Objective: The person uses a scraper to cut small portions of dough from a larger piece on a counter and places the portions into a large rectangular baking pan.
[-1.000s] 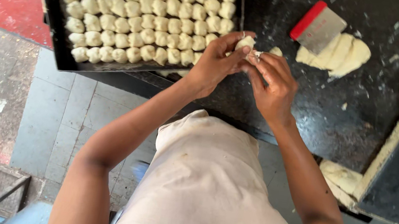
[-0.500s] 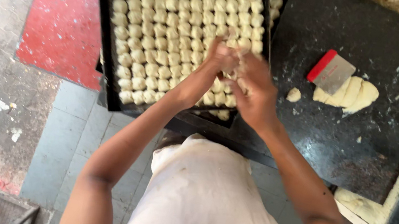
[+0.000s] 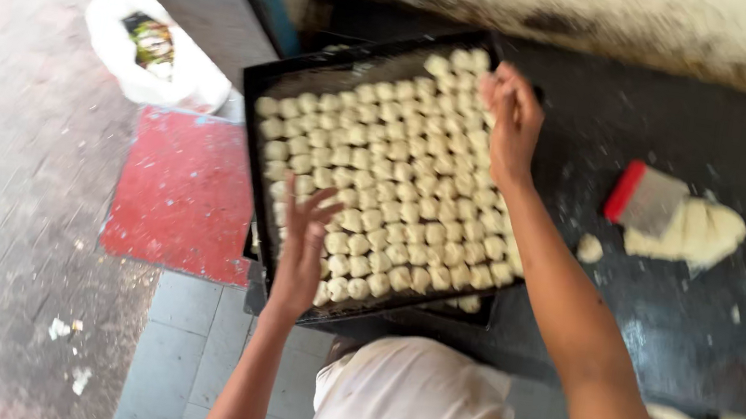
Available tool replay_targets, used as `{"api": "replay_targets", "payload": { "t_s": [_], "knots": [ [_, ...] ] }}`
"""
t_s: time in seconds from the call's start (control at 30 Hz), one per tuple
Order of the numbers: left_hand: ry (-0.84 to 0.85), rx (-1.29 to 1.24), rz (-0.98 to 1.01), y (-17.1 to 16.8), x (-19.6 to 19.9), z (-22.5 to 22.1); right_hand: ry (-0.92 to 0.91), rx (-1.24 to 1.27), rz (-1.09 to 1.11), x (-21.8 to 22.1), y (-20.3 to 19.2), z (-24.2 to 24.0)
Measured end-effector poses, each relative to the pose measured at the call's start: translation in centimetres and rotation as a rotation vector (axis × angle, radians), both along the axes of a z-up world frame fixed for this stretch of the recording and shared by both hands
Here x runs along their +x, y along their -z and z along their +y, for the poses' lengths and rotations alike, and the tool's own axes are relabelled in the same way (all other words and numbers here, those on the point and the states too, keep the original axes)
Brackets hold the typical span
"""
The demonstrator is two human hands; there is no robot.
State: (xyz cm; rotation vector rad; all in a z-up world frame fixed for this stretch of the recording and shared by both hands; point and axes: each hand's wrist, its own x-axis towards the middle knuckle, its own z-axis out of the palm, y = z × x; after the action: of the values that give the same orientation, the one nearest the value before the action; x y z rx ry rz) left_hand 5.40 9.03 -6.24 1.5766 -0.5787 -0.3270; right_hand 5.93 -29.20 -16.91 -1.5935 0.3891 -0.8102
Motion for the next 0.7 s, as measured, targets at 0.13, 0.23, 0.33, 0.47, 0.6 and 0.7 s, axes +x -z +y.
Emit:
{"api": "replay_targets", "payload": {
  "t_s": [0.13, 0.23, 0.33, 0.47, 0.6, 0.7],
  "knots": [
    [0.106, 0.005, 0.085, 1.9, 0.0, -2.6, 0.079, -0.35, 0.179, -13.2, 0.9, -1.2],
    [0.254, 0.076, 0.012, 1.3, -2.2, -6.0, 0.388, -0.337, 0.376, -21.7, 2.1, -6.0],
    [0.421, -0.024, -0.329, -0.8, -5.3, -9.6, 0.655, -0.585, 0.78, -25.2, 2.2, -11.4],
    [0.487, 0.073, -0.325, -3.9, -10.4, -13.2, 0.639, -0.316, 1.199, -23.2, 1.6, -15.3],
    [0.431, 0.134, -0.244, -4.8, -13.8, -14.2, 0.521, -0.192, 0.779, -23.0, 1.9, -17.3],
    [0.352, 0.12, -0.255, -3.7, -15.1, -14.0, 0.364, -0.014, 0.57, -22.7, 3.3, -21.3]
  ]
}}
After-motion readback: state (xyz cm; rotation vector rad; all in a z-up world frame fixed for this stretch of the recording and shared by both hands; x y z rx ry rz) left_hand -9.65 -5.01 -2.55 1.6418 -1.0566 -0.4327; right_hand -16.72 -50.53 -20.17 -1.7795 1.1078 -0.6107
